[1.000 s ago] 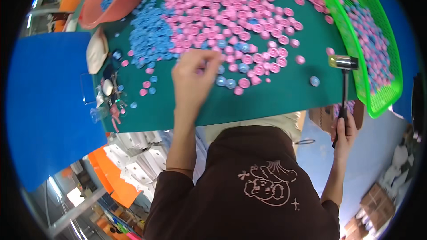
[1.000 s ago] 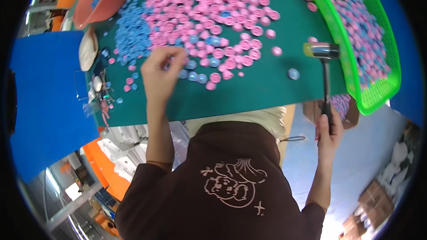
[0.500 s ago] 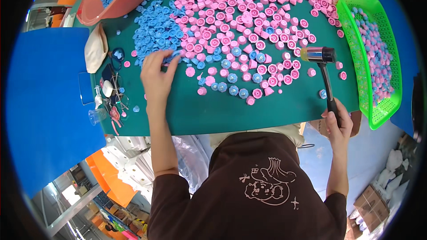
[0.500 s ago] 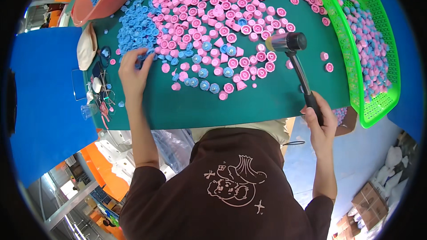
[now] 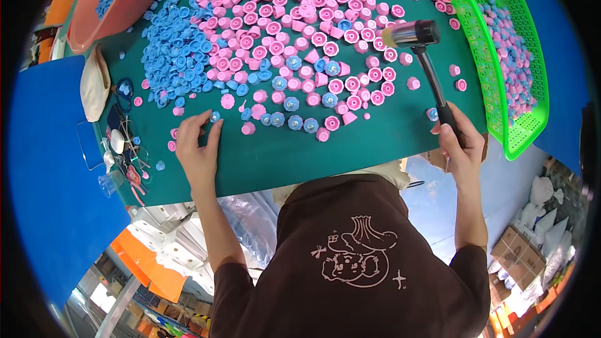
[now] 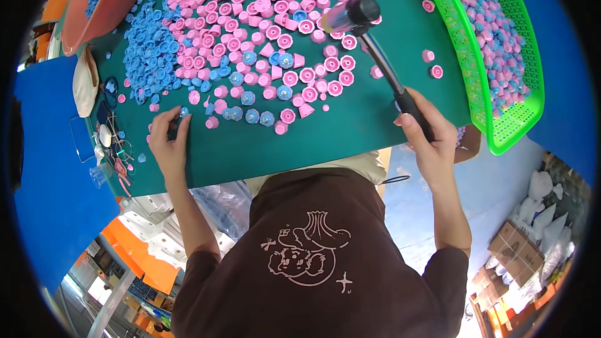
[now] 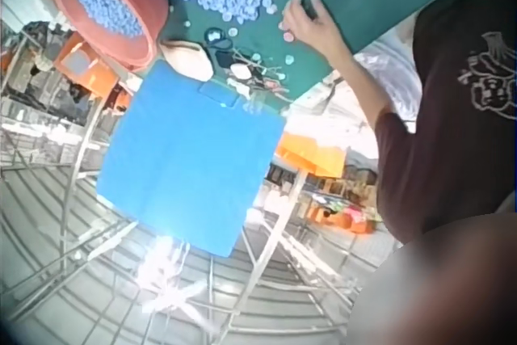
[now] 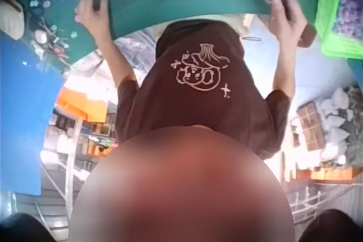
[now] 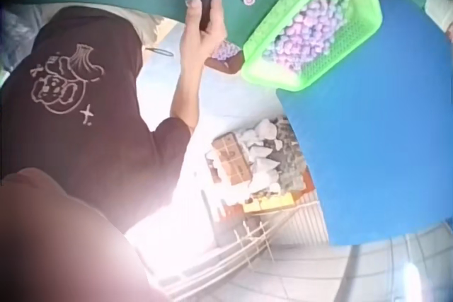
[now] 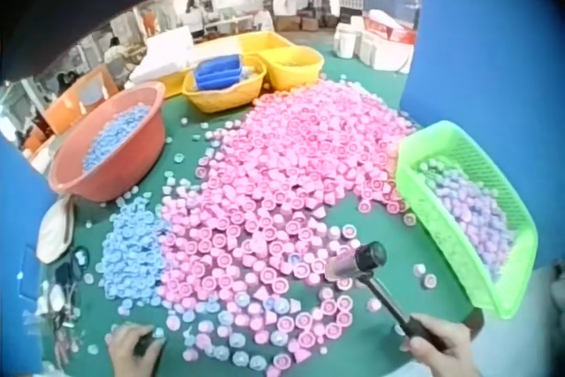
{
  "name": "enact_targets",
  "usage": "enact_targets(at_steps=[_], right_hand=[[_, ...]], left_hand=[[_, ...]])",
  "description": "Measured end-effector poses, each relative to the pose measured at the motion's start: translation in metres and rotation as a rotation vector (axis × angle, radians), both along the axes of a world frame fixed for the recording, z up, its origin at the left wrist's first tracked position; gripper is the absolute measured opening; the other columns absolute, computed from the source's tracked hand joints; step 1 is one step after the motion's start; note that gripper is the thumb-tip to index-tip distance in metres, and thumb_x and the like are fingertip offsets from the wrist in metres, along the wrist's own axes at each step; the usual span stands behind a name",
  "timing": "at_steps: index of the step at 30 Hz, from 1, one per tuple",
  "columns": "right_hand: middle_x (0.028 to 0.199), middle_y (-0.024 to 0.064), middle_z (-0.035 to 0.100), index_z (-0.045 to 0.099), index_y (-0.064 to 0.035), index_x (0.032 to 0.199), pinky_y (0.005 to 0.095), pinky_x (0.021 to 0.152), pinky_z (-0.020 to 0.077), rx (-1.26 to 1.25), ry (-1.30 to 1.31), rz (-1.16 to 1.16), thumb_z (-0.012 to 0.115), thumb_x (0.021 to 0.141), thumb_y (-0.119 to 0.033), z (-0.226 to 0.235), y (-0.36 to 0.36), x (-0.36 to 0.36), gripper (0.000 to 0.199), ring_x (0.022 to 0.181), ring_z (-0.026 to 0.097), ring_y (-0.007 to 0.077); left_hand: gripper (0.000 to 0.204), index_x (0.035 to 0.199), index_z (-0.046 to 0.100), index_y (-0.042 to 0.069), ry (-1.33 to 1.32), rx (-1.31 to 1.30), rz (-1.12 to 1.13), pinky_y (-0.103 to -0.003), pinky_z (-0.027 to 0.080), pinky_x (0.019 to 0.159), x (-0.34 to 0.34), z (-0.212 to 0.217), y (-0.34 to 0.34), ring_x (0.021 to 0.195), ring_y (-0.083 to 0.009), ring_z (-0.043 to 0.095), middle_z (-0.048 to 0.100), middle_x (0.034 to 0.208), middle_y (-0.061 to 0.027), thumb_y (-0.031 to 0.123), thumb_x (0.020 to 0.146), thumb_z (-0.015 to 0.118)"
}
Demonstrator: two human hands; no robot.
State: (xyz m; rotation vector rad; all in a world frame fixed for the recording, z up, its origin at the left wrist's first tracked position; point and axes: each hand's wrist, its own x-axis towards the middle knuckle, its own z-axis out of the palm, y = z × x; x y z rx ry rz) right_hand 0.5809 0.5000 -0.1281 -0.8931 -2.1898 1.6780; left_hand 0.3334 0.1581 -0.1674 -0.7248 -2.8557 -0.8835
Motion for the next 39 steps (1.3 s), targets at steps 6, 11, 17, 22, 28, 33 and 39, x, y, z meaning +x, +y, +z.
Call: enact_targets(at_steps=[6,11,17,22,28,33,39], right_hand=[[0.105,0.0096,0.065,0.056,-0.0002,0.133,0.0256,0.076,0.0501,0.233,-0.082,0.192,0.065,0.092,-0.012,0.002,0.002,0.001,0.044,0.084,0.063,0.0124],[0.106,0.0098,0.066,0.057,-0.0002,0.132,0.0251,0.075,0.0498,0.193,-0.054,0.147,0.065,0.091,-0.011,-0.005,0.005,-0.015,0.043,0.083,0.062,0.0121],[0.103,0.01,0.067,0.057,0.0,0.131,0.0246,0.074,0.0494,0.191,-0.068,0.167,0.066,0.091,-0.011,-0.002,0.01,-0.023,0.043,0.081,0.062,0.0122],[0.1,0.0095,0.068,0.059,-0.0001,0.129,0.0236,0.072,0.0483,0.206,-0.096,0.177,0.067,0.09,-0.012,-0.005,0.013,-0.024,0.042,0.08,0.062,0.0118],[0.091,0.0097,0.067,0.058,0.0001,0.13,0.0239,0.071,0.0461,0.261,-0.134,0.238,0.067,0.089,-0.009,0.005,0.014,-0.032,0.043,0.078,0.06,0.0123],[0.085,0.0106,0.064,0.058,0.0003,0.13,0.027,0.066,0.0451,0.414,-0.032,0.308,0.064,0.086,0.001,0.02,0.007,-0.037,0.044,0.071,0.056,0.0169],[0.081,0.0101,0.059,0.059,-0.0035,0.13,0.0294,0.059,0.0429,0.587,-0.163,0.485,0.063,0.085,0.006,0.016,0.001,-0.054,0.046,0.066,0.053,0.0166]], left_hand=[[0.023,0.096,0.071,0.007,-0.123,0.114,0.051,-0.026,0.045,0.064,0.008,0.025,0.029,0.074,-0.0129,0.055,0.064,0.085,-0.0031,0.006,0.074,0.079],[0.027,0.097,0.07,0.006,-0.021,0.213,-0.331,-0.03,0.048,0.069,0.002,0.04,0.126,0.076,-0.0192,0.059,0.067,0.087,-0.0058,0.006,0.072,0.079],[0.022,0.094,0.069,0.005,0.05,0.191,-0.727,-0.038,0.049,0.077,-0.034,0.018,0.171,0.086,-0.027,0.06,0.066,0.089,-0.0079,0.008,0.073,0.075],[0.021,0.092,0.069,0.005,0.028,0.1,-0.822,-0.038,0.048,0.077,-0.04,0.019,0.18,0.086,-0.0261,0.058,0.065,0.09,-0.0067,0.009,0.073,0.075],[0.023,0.092,0.07,0.005,0.008,0.098,-0.8,-0.037,0.049,0.076,-0.042,0.016,0.18,0.086,-0.025,0.057,0.064,0.089,-0.0058,0.01,0.07,0.077],[0.028,0.097,0.071,0.007,-0.019,0.133,-0.718,-0.035,0.047,0.075,-0.047,0.024,0.165,0.084,-0.0239,0.058,0.064,0.089,-0.0058,0.009,0.07,0.079],[0.023,0.093,0.073,0.006,0.112,0.124,-0.5,-0.033,0.048,0.073,-0.059,0.043,0.127,0.085,-0.0224,0.061,0.067,0.088,-0.0066,0.008,0.071,0.08]])
